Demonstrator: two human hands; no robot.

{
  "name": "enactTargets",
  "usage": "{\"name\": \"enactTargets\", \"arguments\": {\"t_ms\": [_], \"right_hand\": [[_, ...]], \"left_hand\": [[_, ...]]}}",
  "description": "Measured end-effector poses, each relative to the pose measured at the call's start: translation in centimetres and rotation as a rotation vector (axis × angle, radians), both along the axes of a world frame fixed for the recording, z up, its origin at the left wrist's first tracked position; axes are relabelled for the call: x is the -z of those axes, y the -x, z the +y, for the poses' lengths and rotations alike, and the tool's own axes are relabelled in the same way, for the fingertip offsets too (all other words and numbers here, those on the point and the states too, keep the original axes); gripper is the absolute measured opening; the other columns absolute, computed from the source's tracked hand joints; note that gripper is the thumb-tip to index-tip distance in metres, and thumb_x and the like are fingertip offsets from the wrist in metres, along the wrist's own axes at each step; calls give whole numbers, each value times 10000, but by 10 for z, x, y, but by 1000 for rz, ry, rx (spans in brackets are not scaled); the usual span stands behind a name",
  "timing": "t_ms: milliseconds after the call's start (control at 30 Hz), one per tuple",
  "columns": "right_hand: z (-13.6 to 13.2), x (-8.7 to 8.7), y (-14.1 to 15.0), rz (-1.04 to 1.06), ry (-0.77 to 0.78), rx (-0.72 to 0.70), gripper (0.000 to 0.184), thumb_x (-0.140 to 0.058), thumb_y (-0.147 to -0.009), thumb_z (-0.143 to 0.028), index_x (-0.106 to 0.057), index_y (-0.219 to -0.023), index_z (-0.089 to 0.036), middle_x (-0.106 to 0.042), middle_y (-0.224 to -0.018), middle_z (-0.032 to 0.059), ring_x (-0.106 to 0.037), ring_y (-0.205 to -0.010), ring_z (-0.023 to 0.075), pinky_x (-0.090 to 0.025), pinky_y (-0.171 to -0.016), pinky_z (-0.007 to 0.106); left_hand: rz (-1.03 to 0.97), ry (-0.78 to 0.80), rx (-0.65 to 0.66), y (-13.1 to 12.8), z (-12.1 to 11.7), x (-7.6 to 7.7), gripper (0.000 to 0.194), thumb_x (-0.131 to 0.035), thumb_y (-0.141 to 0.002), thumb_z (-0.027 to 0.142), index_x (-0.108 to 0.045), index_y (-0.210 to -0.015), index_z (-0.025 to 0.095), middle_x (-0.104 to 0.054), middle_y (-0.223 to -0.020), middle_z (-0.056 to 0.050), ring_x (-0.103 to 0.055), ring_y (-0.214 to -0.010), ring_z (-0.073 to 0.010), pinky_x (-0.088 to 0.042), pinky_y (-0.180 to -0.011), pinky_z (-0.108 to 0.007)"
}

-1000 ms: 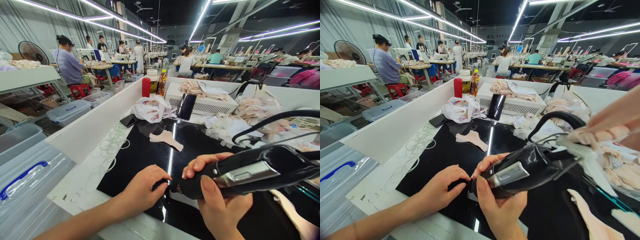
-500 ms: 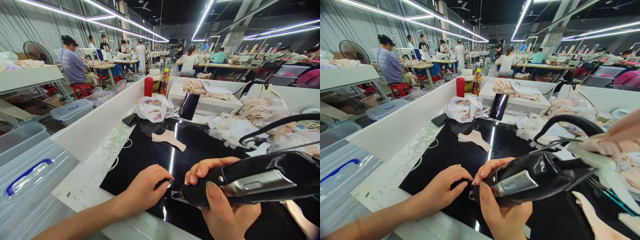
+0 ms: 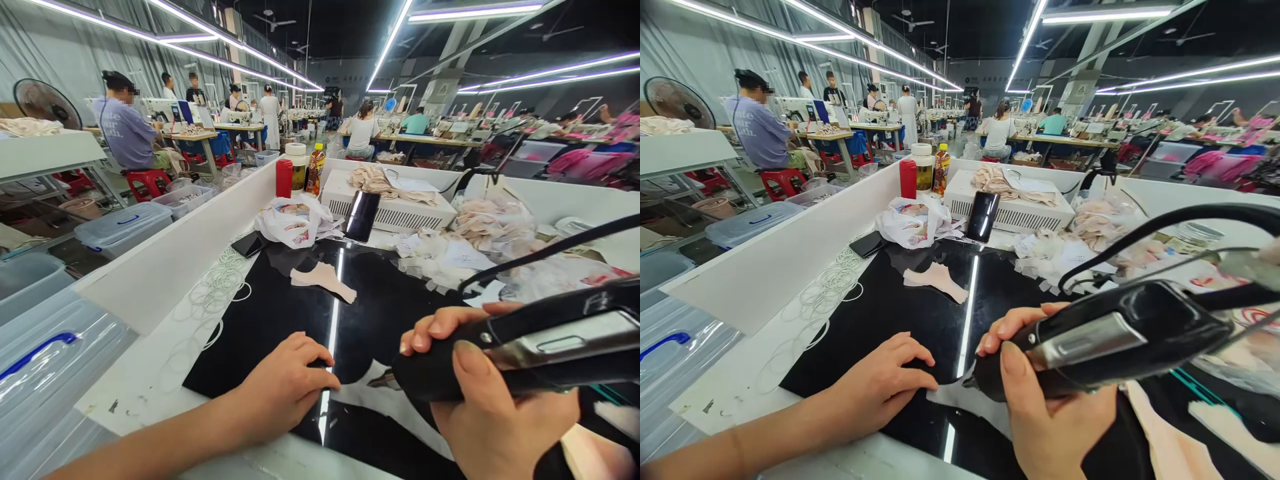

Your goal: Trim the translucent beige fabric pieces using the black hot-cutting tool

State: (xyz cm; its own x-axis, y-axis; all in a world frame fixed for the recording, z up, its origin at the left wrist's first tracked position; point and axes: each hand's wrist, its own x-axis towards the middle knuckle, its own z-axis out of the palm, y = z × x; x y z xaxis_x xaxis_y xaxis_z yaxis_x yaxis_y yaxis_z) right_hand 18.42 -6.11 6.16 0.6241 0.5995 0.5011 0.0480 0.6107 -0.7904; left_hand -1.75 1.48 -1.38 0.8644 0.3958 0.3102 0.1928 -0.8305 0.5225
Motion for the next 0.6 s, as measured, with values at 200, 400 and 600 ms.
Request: {"name": "enactTargets", "arguments": {"t_ms": [200, 400, 600], "right_hand": [[1, 4, -14, 8, 18, 124, 392, -850, -800, -243, -602, -1101, -276, -659, -790, -42, -640, -620, 180, -615, -564, 354], [2, 10, -16, -24, 1, 114, 346, -821, -863, -235, -602, -1128, -276, -664, -810, -35, -654, -632, 167, -609, -581, 343], [5, 13, -12, -22, -13, 67, 363, -825, -876, -255, -580, -1142, -284, -676, -823, -28, -659, -636, 161, -608, -581, 334]], "left_hand": [[29, -1, 151, -15, 22, -16, 277, -507, -1043, 113, -707, -1215, 197, -710, -1210, -82, -662, -1088, -203, -541, -1003, -339], [108, 95, 421, -47, 50, -25, 473, -720, -988, 263, -547, -1426, 215, -673, -1400, -73, -506, -1430, -270, -325, -1261, -459], [207, 179, 509, -61, 58, -17, 594, -750, -958, 438, -496, -1468, 267, -613, -1483, -94, -371, -1550, -280, -167, -1309, -567]]}}
